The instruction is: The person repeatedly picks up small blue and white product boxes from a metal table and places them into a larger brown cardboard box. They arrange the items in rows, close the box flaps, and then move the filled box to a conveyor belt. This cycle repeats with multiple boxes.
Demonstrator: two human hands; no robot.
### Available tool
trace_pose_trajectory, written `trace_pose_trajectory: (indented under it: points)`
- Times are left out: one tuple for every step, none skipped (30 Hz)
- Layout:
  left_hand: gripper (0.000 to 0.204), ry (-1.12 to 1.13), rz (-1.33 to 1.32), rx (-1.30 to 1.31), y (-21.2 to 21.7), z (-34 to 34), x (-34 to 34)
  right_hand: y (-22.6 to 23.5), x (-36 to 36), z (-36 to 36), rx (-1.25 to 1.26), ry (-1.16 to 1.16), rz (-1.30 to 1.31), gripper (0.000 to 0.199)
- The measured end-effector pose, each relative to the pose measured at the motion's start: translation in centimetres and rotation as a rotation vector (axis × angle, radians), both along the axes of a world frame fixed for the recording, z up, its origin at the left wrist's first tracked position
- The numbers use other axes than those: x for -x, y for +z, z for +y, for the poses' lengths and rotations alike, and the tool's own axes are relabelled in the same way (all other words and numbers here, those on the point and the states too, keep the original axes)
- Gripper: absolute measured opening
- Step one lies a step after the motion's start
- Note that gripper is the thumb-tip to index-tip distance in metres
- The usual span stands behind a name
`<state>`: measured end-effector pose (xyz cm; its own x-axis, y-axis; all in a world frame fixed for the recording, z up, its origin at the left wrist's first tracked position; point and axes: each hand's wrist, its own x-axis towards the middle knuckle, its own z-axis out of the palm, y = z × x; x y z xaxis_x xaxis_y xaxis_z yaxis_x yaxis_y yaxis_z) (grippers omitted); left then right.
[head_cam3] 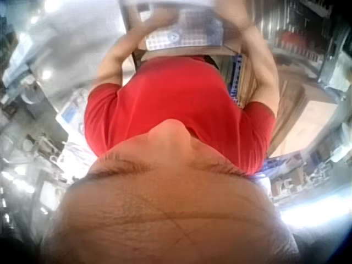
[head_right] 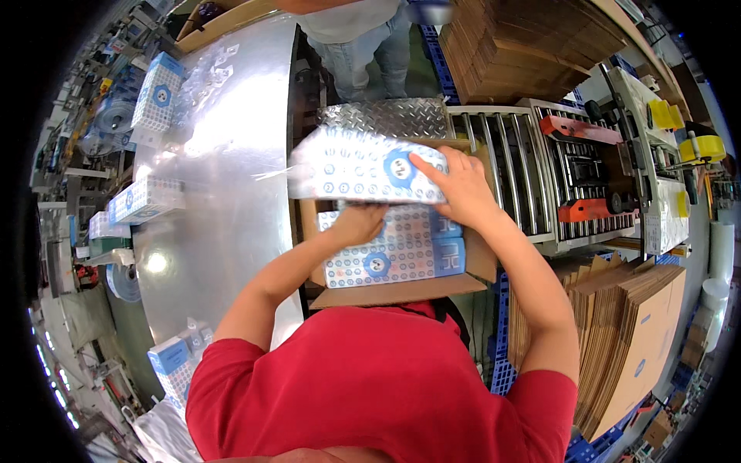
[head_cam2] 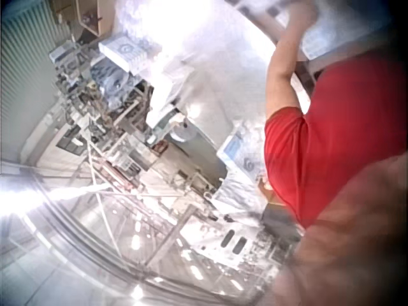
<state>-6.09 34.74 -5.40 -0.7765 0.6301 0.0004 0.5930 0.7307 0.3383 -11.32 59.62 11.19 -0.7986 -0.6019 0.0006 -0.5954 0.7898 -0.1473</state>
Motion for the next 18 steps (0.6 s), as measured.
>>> trace_pose_trajectory:
  points:
    - [0.039,-0.056,0.224,-0.167,1.7,-0.7,-0.5,-2.6,0.7,-0.1,-0.306,-0.012,0.064,0.090]
    - [0.044,-0.078,0.069,-0.105,2.7,-1.3,-0.8,-2.6,1.1,-1.4,-0.448,-0.033,-0.035,0.094]
    - [0.049,-0.101,-0.097,-0.050,3.9,-1.6,-0.9,-2.7,1.0,-2.8,-0.441,-0.039,-0.120,0.092]
    - [0.051,-0.003,0.028,-0.074,5.1,-1.8,-0.8,-4.2,0.6,-3.7,-0.303,-0.048,-0.155,0.091]
    - [0.053,0.086,0.144,-0.099,7.1,-2.1,-0.8,-6.4,-0.2,-4.2,-0.165,-0.066,-0.198,0.091]
    - [0.055,0.181,0.261,-0.116,8.0,-2.5,-1.0,-7.7,-0.6,-4.7,-0.232,-0.060,-0.207,0.093]
    - [0.057,0.245,0.189,-0.088,6.7,-3.6,-1.2,-9.4,-0.8,-4.4,-0.210,-0.096,-0.258,0.094]
    - [0.058,0.307,0.121,-0.062,4.2,-5.0,-1.2,-11.3,-0.7,-3.8,-0.189,-0.134,-0.302,0.096]
    - [0.060,0.367,0.062,-0.038,2.5,-5.9,-0.7,-12.1,0.0,-3.3,-0.167,-0.173,-0.336,0.097]
    - [0.060,0.425,0.072,0.017,1.6,-6.0,-0.1,-10.6,-0.1,-3.5,-0.156,-0.157,-0.304,0.089]
    - [0.060,0.481,0.068,0.073,1.1,-5.9,-0.5,-9.7,-0.4,-2.6,-0.041,-0.133,-0.358,0.084]
    - [0.060,0.605,0.039,0.020,1.8,-6.1,0.0,-8.8,0.5,-1.4,0.082,-0.109,-0.398,0.079]
    - [0.060,0.717,-0.007,-0.114,0.2,-6.8,-1.0,-7.6,1.2,-0.1,0.206,-0.085,-0.435,0.074]
    - [0.059,0.912,-0.080,-0.402,-2.1,-7.2,-1.7,-3.2,0.9,0.5,0.304,-0.066,-0.163,0.062]
    - [0.059,1.084,-0.165,-0.690,-4.0,-7.1,-2.4,-0.6,0.4,1.5,0.327,-0.319,-0.022,0.062]
    - [0.059,1.119,-0.329,-0.833,-4.6,-6.7,-2.5,1.4,0.1,3.4,0.371,-0.561,-0.171,0.071]
    - [0.059,1.105,-0.327,-0.854,-4.9,-6.2,-2.3,3.3,-0.2,5.4,0.417,-0.809,-0.301,0.081]
    - [0.059,1.072,-0.336,-0.876,-4.9,-5.1,-1.5,1.1,-0.5,7.7,0.347,-0.755,-0.376,0.087]
